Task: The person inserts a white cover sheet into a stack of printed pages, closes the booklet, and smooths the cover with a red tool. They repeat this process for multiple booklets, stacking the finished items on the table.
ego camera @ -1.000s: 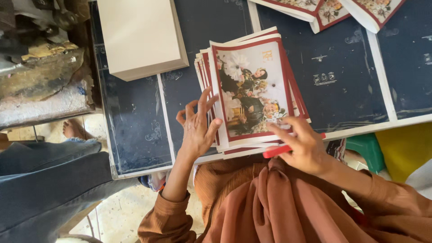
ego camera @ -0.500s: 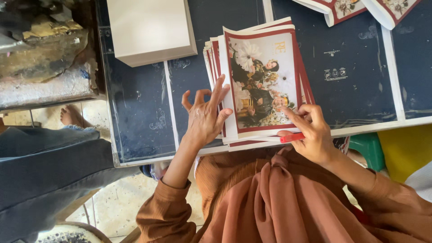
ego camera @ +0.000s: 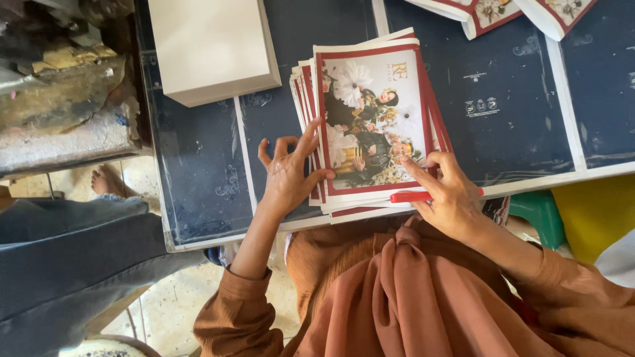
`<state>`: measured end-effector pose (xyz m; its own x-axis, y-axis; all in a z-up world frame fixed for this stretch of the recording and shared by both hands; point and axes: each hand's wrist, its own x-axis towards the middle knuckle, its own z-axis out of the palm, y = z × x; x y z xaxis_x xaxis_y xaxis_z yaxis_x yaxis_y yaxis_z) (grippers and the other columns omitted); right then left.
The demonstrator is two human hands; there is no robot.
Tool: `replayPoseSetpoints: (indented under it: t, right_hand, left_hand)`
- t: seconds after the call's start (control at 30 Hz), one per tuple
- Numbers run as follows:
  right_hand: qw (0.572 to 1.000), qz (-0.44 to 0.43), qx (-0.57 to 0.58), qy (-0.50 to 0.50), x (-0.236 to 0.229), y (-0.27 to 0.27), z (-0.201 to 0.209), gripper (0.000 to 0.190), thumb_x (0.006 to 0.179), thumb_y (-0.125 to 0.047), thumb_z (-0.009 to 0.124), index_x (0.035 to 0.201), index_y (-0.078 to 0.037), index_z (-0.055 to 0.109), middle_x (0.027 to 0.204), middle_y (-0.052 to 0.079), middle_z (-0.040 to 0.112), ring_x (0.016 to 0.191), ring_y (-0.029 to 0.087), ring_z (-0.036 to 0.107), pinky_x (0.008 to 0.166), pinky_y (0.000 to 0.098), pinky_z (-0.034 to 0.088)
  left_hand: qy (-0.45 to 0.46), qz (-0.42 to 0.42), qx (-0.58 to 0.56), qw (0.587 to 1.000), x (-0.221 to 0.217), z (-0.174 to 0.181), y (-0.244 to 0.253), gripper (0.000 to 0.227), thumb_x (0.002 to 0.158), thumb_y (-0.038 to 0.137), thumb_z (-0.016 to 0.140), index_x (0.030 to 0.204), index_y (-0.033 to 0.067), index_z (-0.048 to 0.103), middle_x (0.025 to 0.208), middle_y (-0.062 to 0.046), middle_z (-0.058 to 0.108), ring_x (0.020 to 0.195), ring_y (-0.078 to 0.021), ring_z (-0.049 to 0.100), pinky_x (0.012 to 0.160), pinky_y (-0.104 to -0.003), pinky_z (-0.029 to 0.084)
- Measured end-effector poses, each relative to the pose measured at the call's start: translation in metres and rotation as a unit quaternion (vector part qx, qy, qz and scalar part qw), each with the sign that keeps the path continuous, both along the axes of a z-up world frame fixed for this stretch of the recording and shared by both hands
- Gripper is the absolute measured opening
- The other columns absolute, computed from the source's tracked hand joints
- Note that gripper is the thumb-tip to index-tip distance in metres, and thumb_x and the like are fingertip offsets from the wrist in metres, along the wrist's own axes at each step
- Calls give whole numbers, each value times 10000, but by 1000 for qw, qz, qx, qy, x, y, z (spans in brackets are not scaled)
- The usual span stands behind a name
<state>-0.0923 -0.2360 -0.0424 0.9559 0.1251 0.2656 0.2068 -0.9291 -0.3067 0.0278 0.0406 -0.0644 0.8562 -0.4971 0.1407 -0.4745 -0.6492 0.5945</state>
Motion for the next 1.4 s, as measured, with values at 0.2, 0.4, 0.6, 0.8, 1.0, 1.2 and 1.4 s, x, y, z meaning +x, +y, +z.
replayPoseSetpoints:
  t: [0.2,0.4,0.6,0.8,1.0,1.2,1.4]
  right_hand:
    - [995,-26,80,50,14,-19,38,496,772,-378,680,1246,-243,621,931,80,506,728,324,620,644,418,522]
    - [999,12,27,-13,11,-26,-2,290,859,-238,612,1128,-323,680,899,38,550,744,237,626,651,314,518]
    - [989,57,-13,-134,128,-61,1,157,913,-164,677,1062,-205,706,879,92,493,753,270,527,588,341,464]
    - [931,21,-185,-315,271,-53,3,475,599,-227,780,1025,-66,641,860,59,430,769,200,453,379,255,387]
    - [933,-16,-223,-282,341,-57,-11,227,553,62,576,728,-81,557,741,47,495,777,237,495,375,254,388]
    - [971,34,-7,-235,221,-33,72,227,824,-163,750,761,-47,566,679,30,518,585,144,451,471,258,367]
    - [962,221,159,15,96,-3,97,232,674,-76,737,869,-60,613,870,72,617,752,170,593,624,266,495]
  left_hand:
    - [-35,-16,130,991,-2,25,-5,739,734,557,584,1408,330,383,1493,-63,259,1284,-345,276,932,-722,57]
    - [-21,-34,149,988,6,33,-8,751,695,589,583,1359,281,418,1440,55,403,1275,-307,316,940,-742,-11]
    - [-56,-47,168,983,6,33,-10,768,702,542,650,1372,276,386,1447,75,385,1249,-311,344,961,-728,-23]
    - [-33,-29,235,971,4,52,-32,738,676,397,723,1321,240,401,1419,24,355,1289,-310,278,988,-735,-20]
    - [-87,-3,121,989,-8,68,-41,478,662,162,710,1111,175,547,1463,-70,264,1291,-357,285,981,-732,89]
    - [289,84,-383,873,23,60,-40,694,782,342,631,1388,141,358,1407,-63,442,1202,-234,499,1008,-377,368]
    - [451,118,-557,687,16,50,-54,430,795,121,542,1213,25,502,889,-38,588,704,-138,580,595,-278,492]
